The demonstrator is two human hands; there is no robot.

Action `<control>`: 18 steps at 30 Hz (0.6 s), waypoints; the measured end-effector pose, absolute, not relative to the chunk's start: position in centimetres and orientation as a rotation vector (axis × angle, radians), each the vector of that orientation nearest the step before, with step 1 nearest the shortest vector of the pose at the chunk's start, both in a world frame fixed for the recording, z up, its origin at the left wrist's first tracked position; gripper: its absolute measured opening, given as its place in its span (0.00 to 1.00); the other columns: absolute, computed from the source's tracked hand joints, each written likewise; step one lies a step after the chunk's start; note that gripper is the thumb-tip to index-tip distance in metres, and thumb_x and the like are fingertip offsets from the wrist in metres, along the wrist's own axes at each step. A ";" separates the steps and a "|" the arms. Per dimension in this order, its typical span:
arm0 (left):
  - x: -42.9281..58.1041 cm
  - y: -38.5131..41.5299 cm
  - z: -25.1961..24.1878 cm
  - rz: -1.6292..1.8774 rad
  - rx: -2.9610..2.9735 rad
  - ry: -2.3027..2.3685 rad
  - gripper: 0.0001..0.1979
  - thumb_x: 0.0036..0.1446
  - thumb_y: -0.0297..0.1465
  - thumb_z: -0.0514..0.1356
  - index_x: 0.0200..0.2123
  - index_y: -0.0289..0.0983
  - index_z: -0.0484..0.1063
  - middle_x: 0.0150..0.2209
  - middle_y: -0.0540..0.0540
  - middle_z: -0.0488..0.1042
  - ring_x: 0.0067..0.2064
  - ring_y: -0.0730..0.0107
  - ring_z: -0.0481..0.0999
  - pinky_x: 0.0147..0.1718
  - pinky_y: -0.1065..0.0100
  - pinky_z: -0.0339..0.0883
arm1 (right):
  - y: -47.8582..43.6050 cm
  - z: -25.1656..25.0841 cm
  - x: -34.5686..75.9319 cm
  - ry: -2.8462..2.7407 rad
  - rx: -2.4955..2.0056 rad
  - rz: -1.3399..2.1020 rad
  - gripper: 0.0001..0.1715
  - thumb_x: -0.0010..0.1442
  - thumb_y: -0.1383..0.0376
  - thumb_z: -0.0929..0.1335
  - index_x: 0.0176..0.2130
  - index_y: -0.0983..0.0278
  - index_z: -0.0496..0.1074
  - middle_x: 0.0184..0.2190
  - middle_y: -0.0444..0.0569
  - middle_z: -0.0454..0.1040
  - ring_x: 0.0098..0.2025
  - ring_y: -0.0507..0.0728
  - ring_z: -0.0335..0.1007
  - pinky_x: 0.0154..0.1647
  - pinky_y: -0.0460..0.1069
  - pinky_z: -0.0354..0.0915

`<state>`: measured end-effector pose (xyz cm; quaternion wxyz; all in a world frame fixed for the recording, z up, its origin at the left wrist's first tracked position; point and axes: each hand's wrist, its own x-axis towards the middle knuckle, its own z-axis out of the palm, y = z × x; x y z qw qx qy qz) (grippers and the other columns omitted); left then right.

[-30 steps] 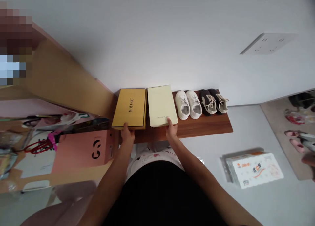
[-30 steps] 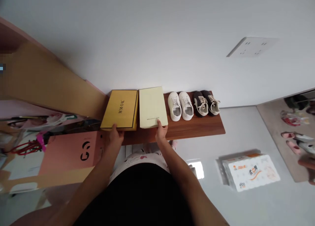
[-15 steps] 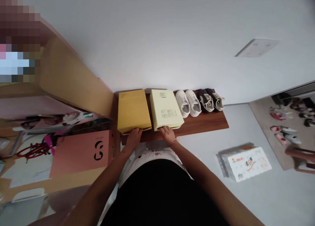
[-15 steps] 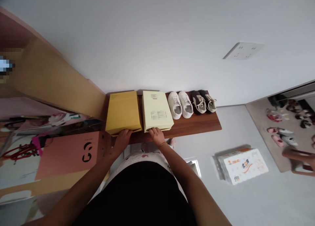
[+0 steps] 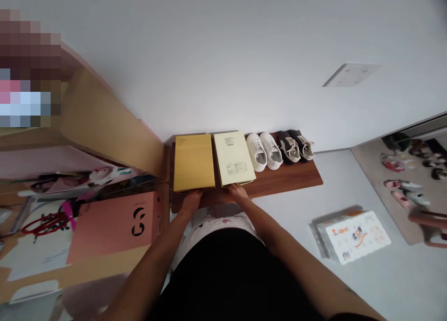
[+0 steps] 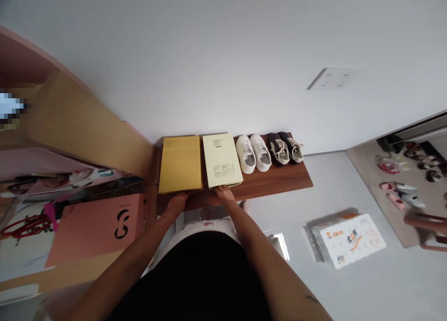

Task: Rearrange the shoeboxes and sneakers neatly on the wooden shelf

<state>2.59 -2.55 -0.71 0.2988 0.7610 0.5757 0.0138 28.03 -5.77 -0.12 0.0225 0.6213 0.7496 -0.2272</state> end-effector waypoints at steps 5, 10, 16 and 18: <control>3.0 -2.0 -1.0 0.080 1.969 1.552 0.23 0.58 0.17 0.54 0.47 0.43 0.82 0.50 0.36 0.79 0.56 0.52 0.76 0.61 0.55 0.65 | -4.8 -0.2 27.9 2.246 1.982 -0.808 0.21 0.69 0.74 0.61 0.52 0.63 0.79 0.48 0.58 0.80 0.54 0.61 0.73 0.59 0.53 0.66; 3.7 -1.3 -0.4 0.026 1.953 1.607 0.19 0.60 0.19 0.54 0.43 0.41 0.81 0.46 0.35 0.79 0.51 0.50 0.79 0.56 0.54 0.69 | -3.9 0.1 27.7 2.224 2.009 -0.834 0.20 0.67 0.74 0.64 0.51 0.60 0.80 0.47 0.57 0.81 0.53 0.61 0.74 0.57 0.52 0.67; 5.4 -3.1 0.7 -0.113 2.115 1.762 0.20 0.63 0.21 0.50 0.47 0.36 0.80 0.45 0.30 0.77 0.54 0.44 0.75 0.55 0.49 0.68 | -5.7 0.7 28.2 2.209 2.044 -0.809 0.21 0.67 0.72 0.64 0.56 0.65 0.76 0.53 0.62 0.77 0.57 0.64 0.71 0.60 0.56 0.66; 6.2 -4.2 1.0 -0.113 2.111 1.849 0.22 0.62 0.21 0.49 0.52 0.32 0.78 0.48 0.27 0.75 0.55 0.41 0.74 0.54 0.47 0.68 | -6.6 0.8 28.3 2.203 2.050 -0.816 0.25 0.67 0.71 0.65 0.62 0.66 0.72 0.58 0.63 0.74 0.59 0.66 0.68 0.61 0.59 0.65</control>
